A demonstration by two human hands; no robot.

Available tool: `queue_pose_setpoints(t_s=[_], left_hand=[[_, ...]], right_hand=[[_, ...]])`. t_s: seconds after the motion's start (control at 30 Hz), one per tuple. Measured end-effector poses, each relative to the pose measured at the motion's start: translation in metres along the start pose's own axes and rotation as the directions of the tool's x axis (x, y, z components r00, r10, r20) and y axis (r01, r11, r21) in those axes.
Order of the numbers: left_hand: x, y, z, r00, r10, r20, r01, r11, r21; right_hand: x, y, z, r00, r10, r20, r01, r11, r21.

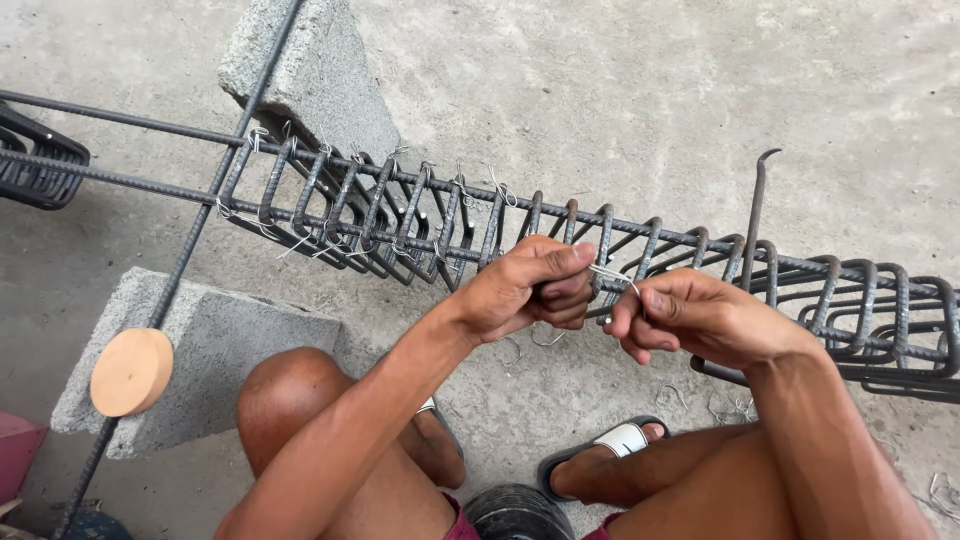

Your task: Tying rebar intersections with wire ties using a manual hook tool

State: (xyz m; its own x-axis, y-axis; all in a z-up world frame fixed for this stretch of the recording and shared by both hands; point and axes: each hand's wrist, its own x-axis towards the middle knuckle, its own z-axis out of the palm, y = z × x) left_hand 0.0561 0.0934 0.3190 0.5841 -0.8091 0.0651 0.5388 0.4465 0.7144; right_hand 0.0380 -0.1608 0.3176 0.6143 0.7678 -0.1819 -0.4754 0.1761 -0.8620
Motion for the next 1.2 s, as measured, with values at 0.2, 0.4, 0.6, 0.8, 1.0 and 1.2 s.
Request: queue_pose_setpoints(t_s=[0.2,0.4,0.6,0.8,1.0,1.2], left_hand=[[0.001,-0.003,-0.013,0.991,-0.137,0.004,0.137,0.990,0.042],[0.004,-0.012,-0.016,0.996,-0.084,-0.029,0.085,0.996,0.040],[0.003,-0.013,-0.018,0.996,0.028,0.084,-0.003,0.959,-0.283],[0.005,-0.022,-0.024,0.975,-0.038,-0.218,0.048,0.998,0.039],[0.002,-0.007,-0.011,0.958,0.004,-0.287,0.077,0.960,0.268],[0.001,-0.003,-0.010,0.947,0.019,-0.320,0.058,0.971,0.231]], right_hand=[[-0.003,-0.007,-0.004,0.997,0.060,0.057,-0.051,0.987,-0.155],[-0.008,-0.007,-0.013,0.999,-0.016,-0.051,0.002,0.964,-0.266],[-0.011,0.002,-0.022,0.993,-0.054,-0.108,0.034,0.983,-0.179],[-0.010,0.005,-0.019,0.988,-0.085,-0.127,0.059,0.979,-0.195],[0.002,-0.005,0.002,0.955,-0.001,-0.297,-0.068,0.972,-0.223],[0.005,-0.003,0.001,0.937,-0.054,-0.345,0.000,0.988,-0.155]])
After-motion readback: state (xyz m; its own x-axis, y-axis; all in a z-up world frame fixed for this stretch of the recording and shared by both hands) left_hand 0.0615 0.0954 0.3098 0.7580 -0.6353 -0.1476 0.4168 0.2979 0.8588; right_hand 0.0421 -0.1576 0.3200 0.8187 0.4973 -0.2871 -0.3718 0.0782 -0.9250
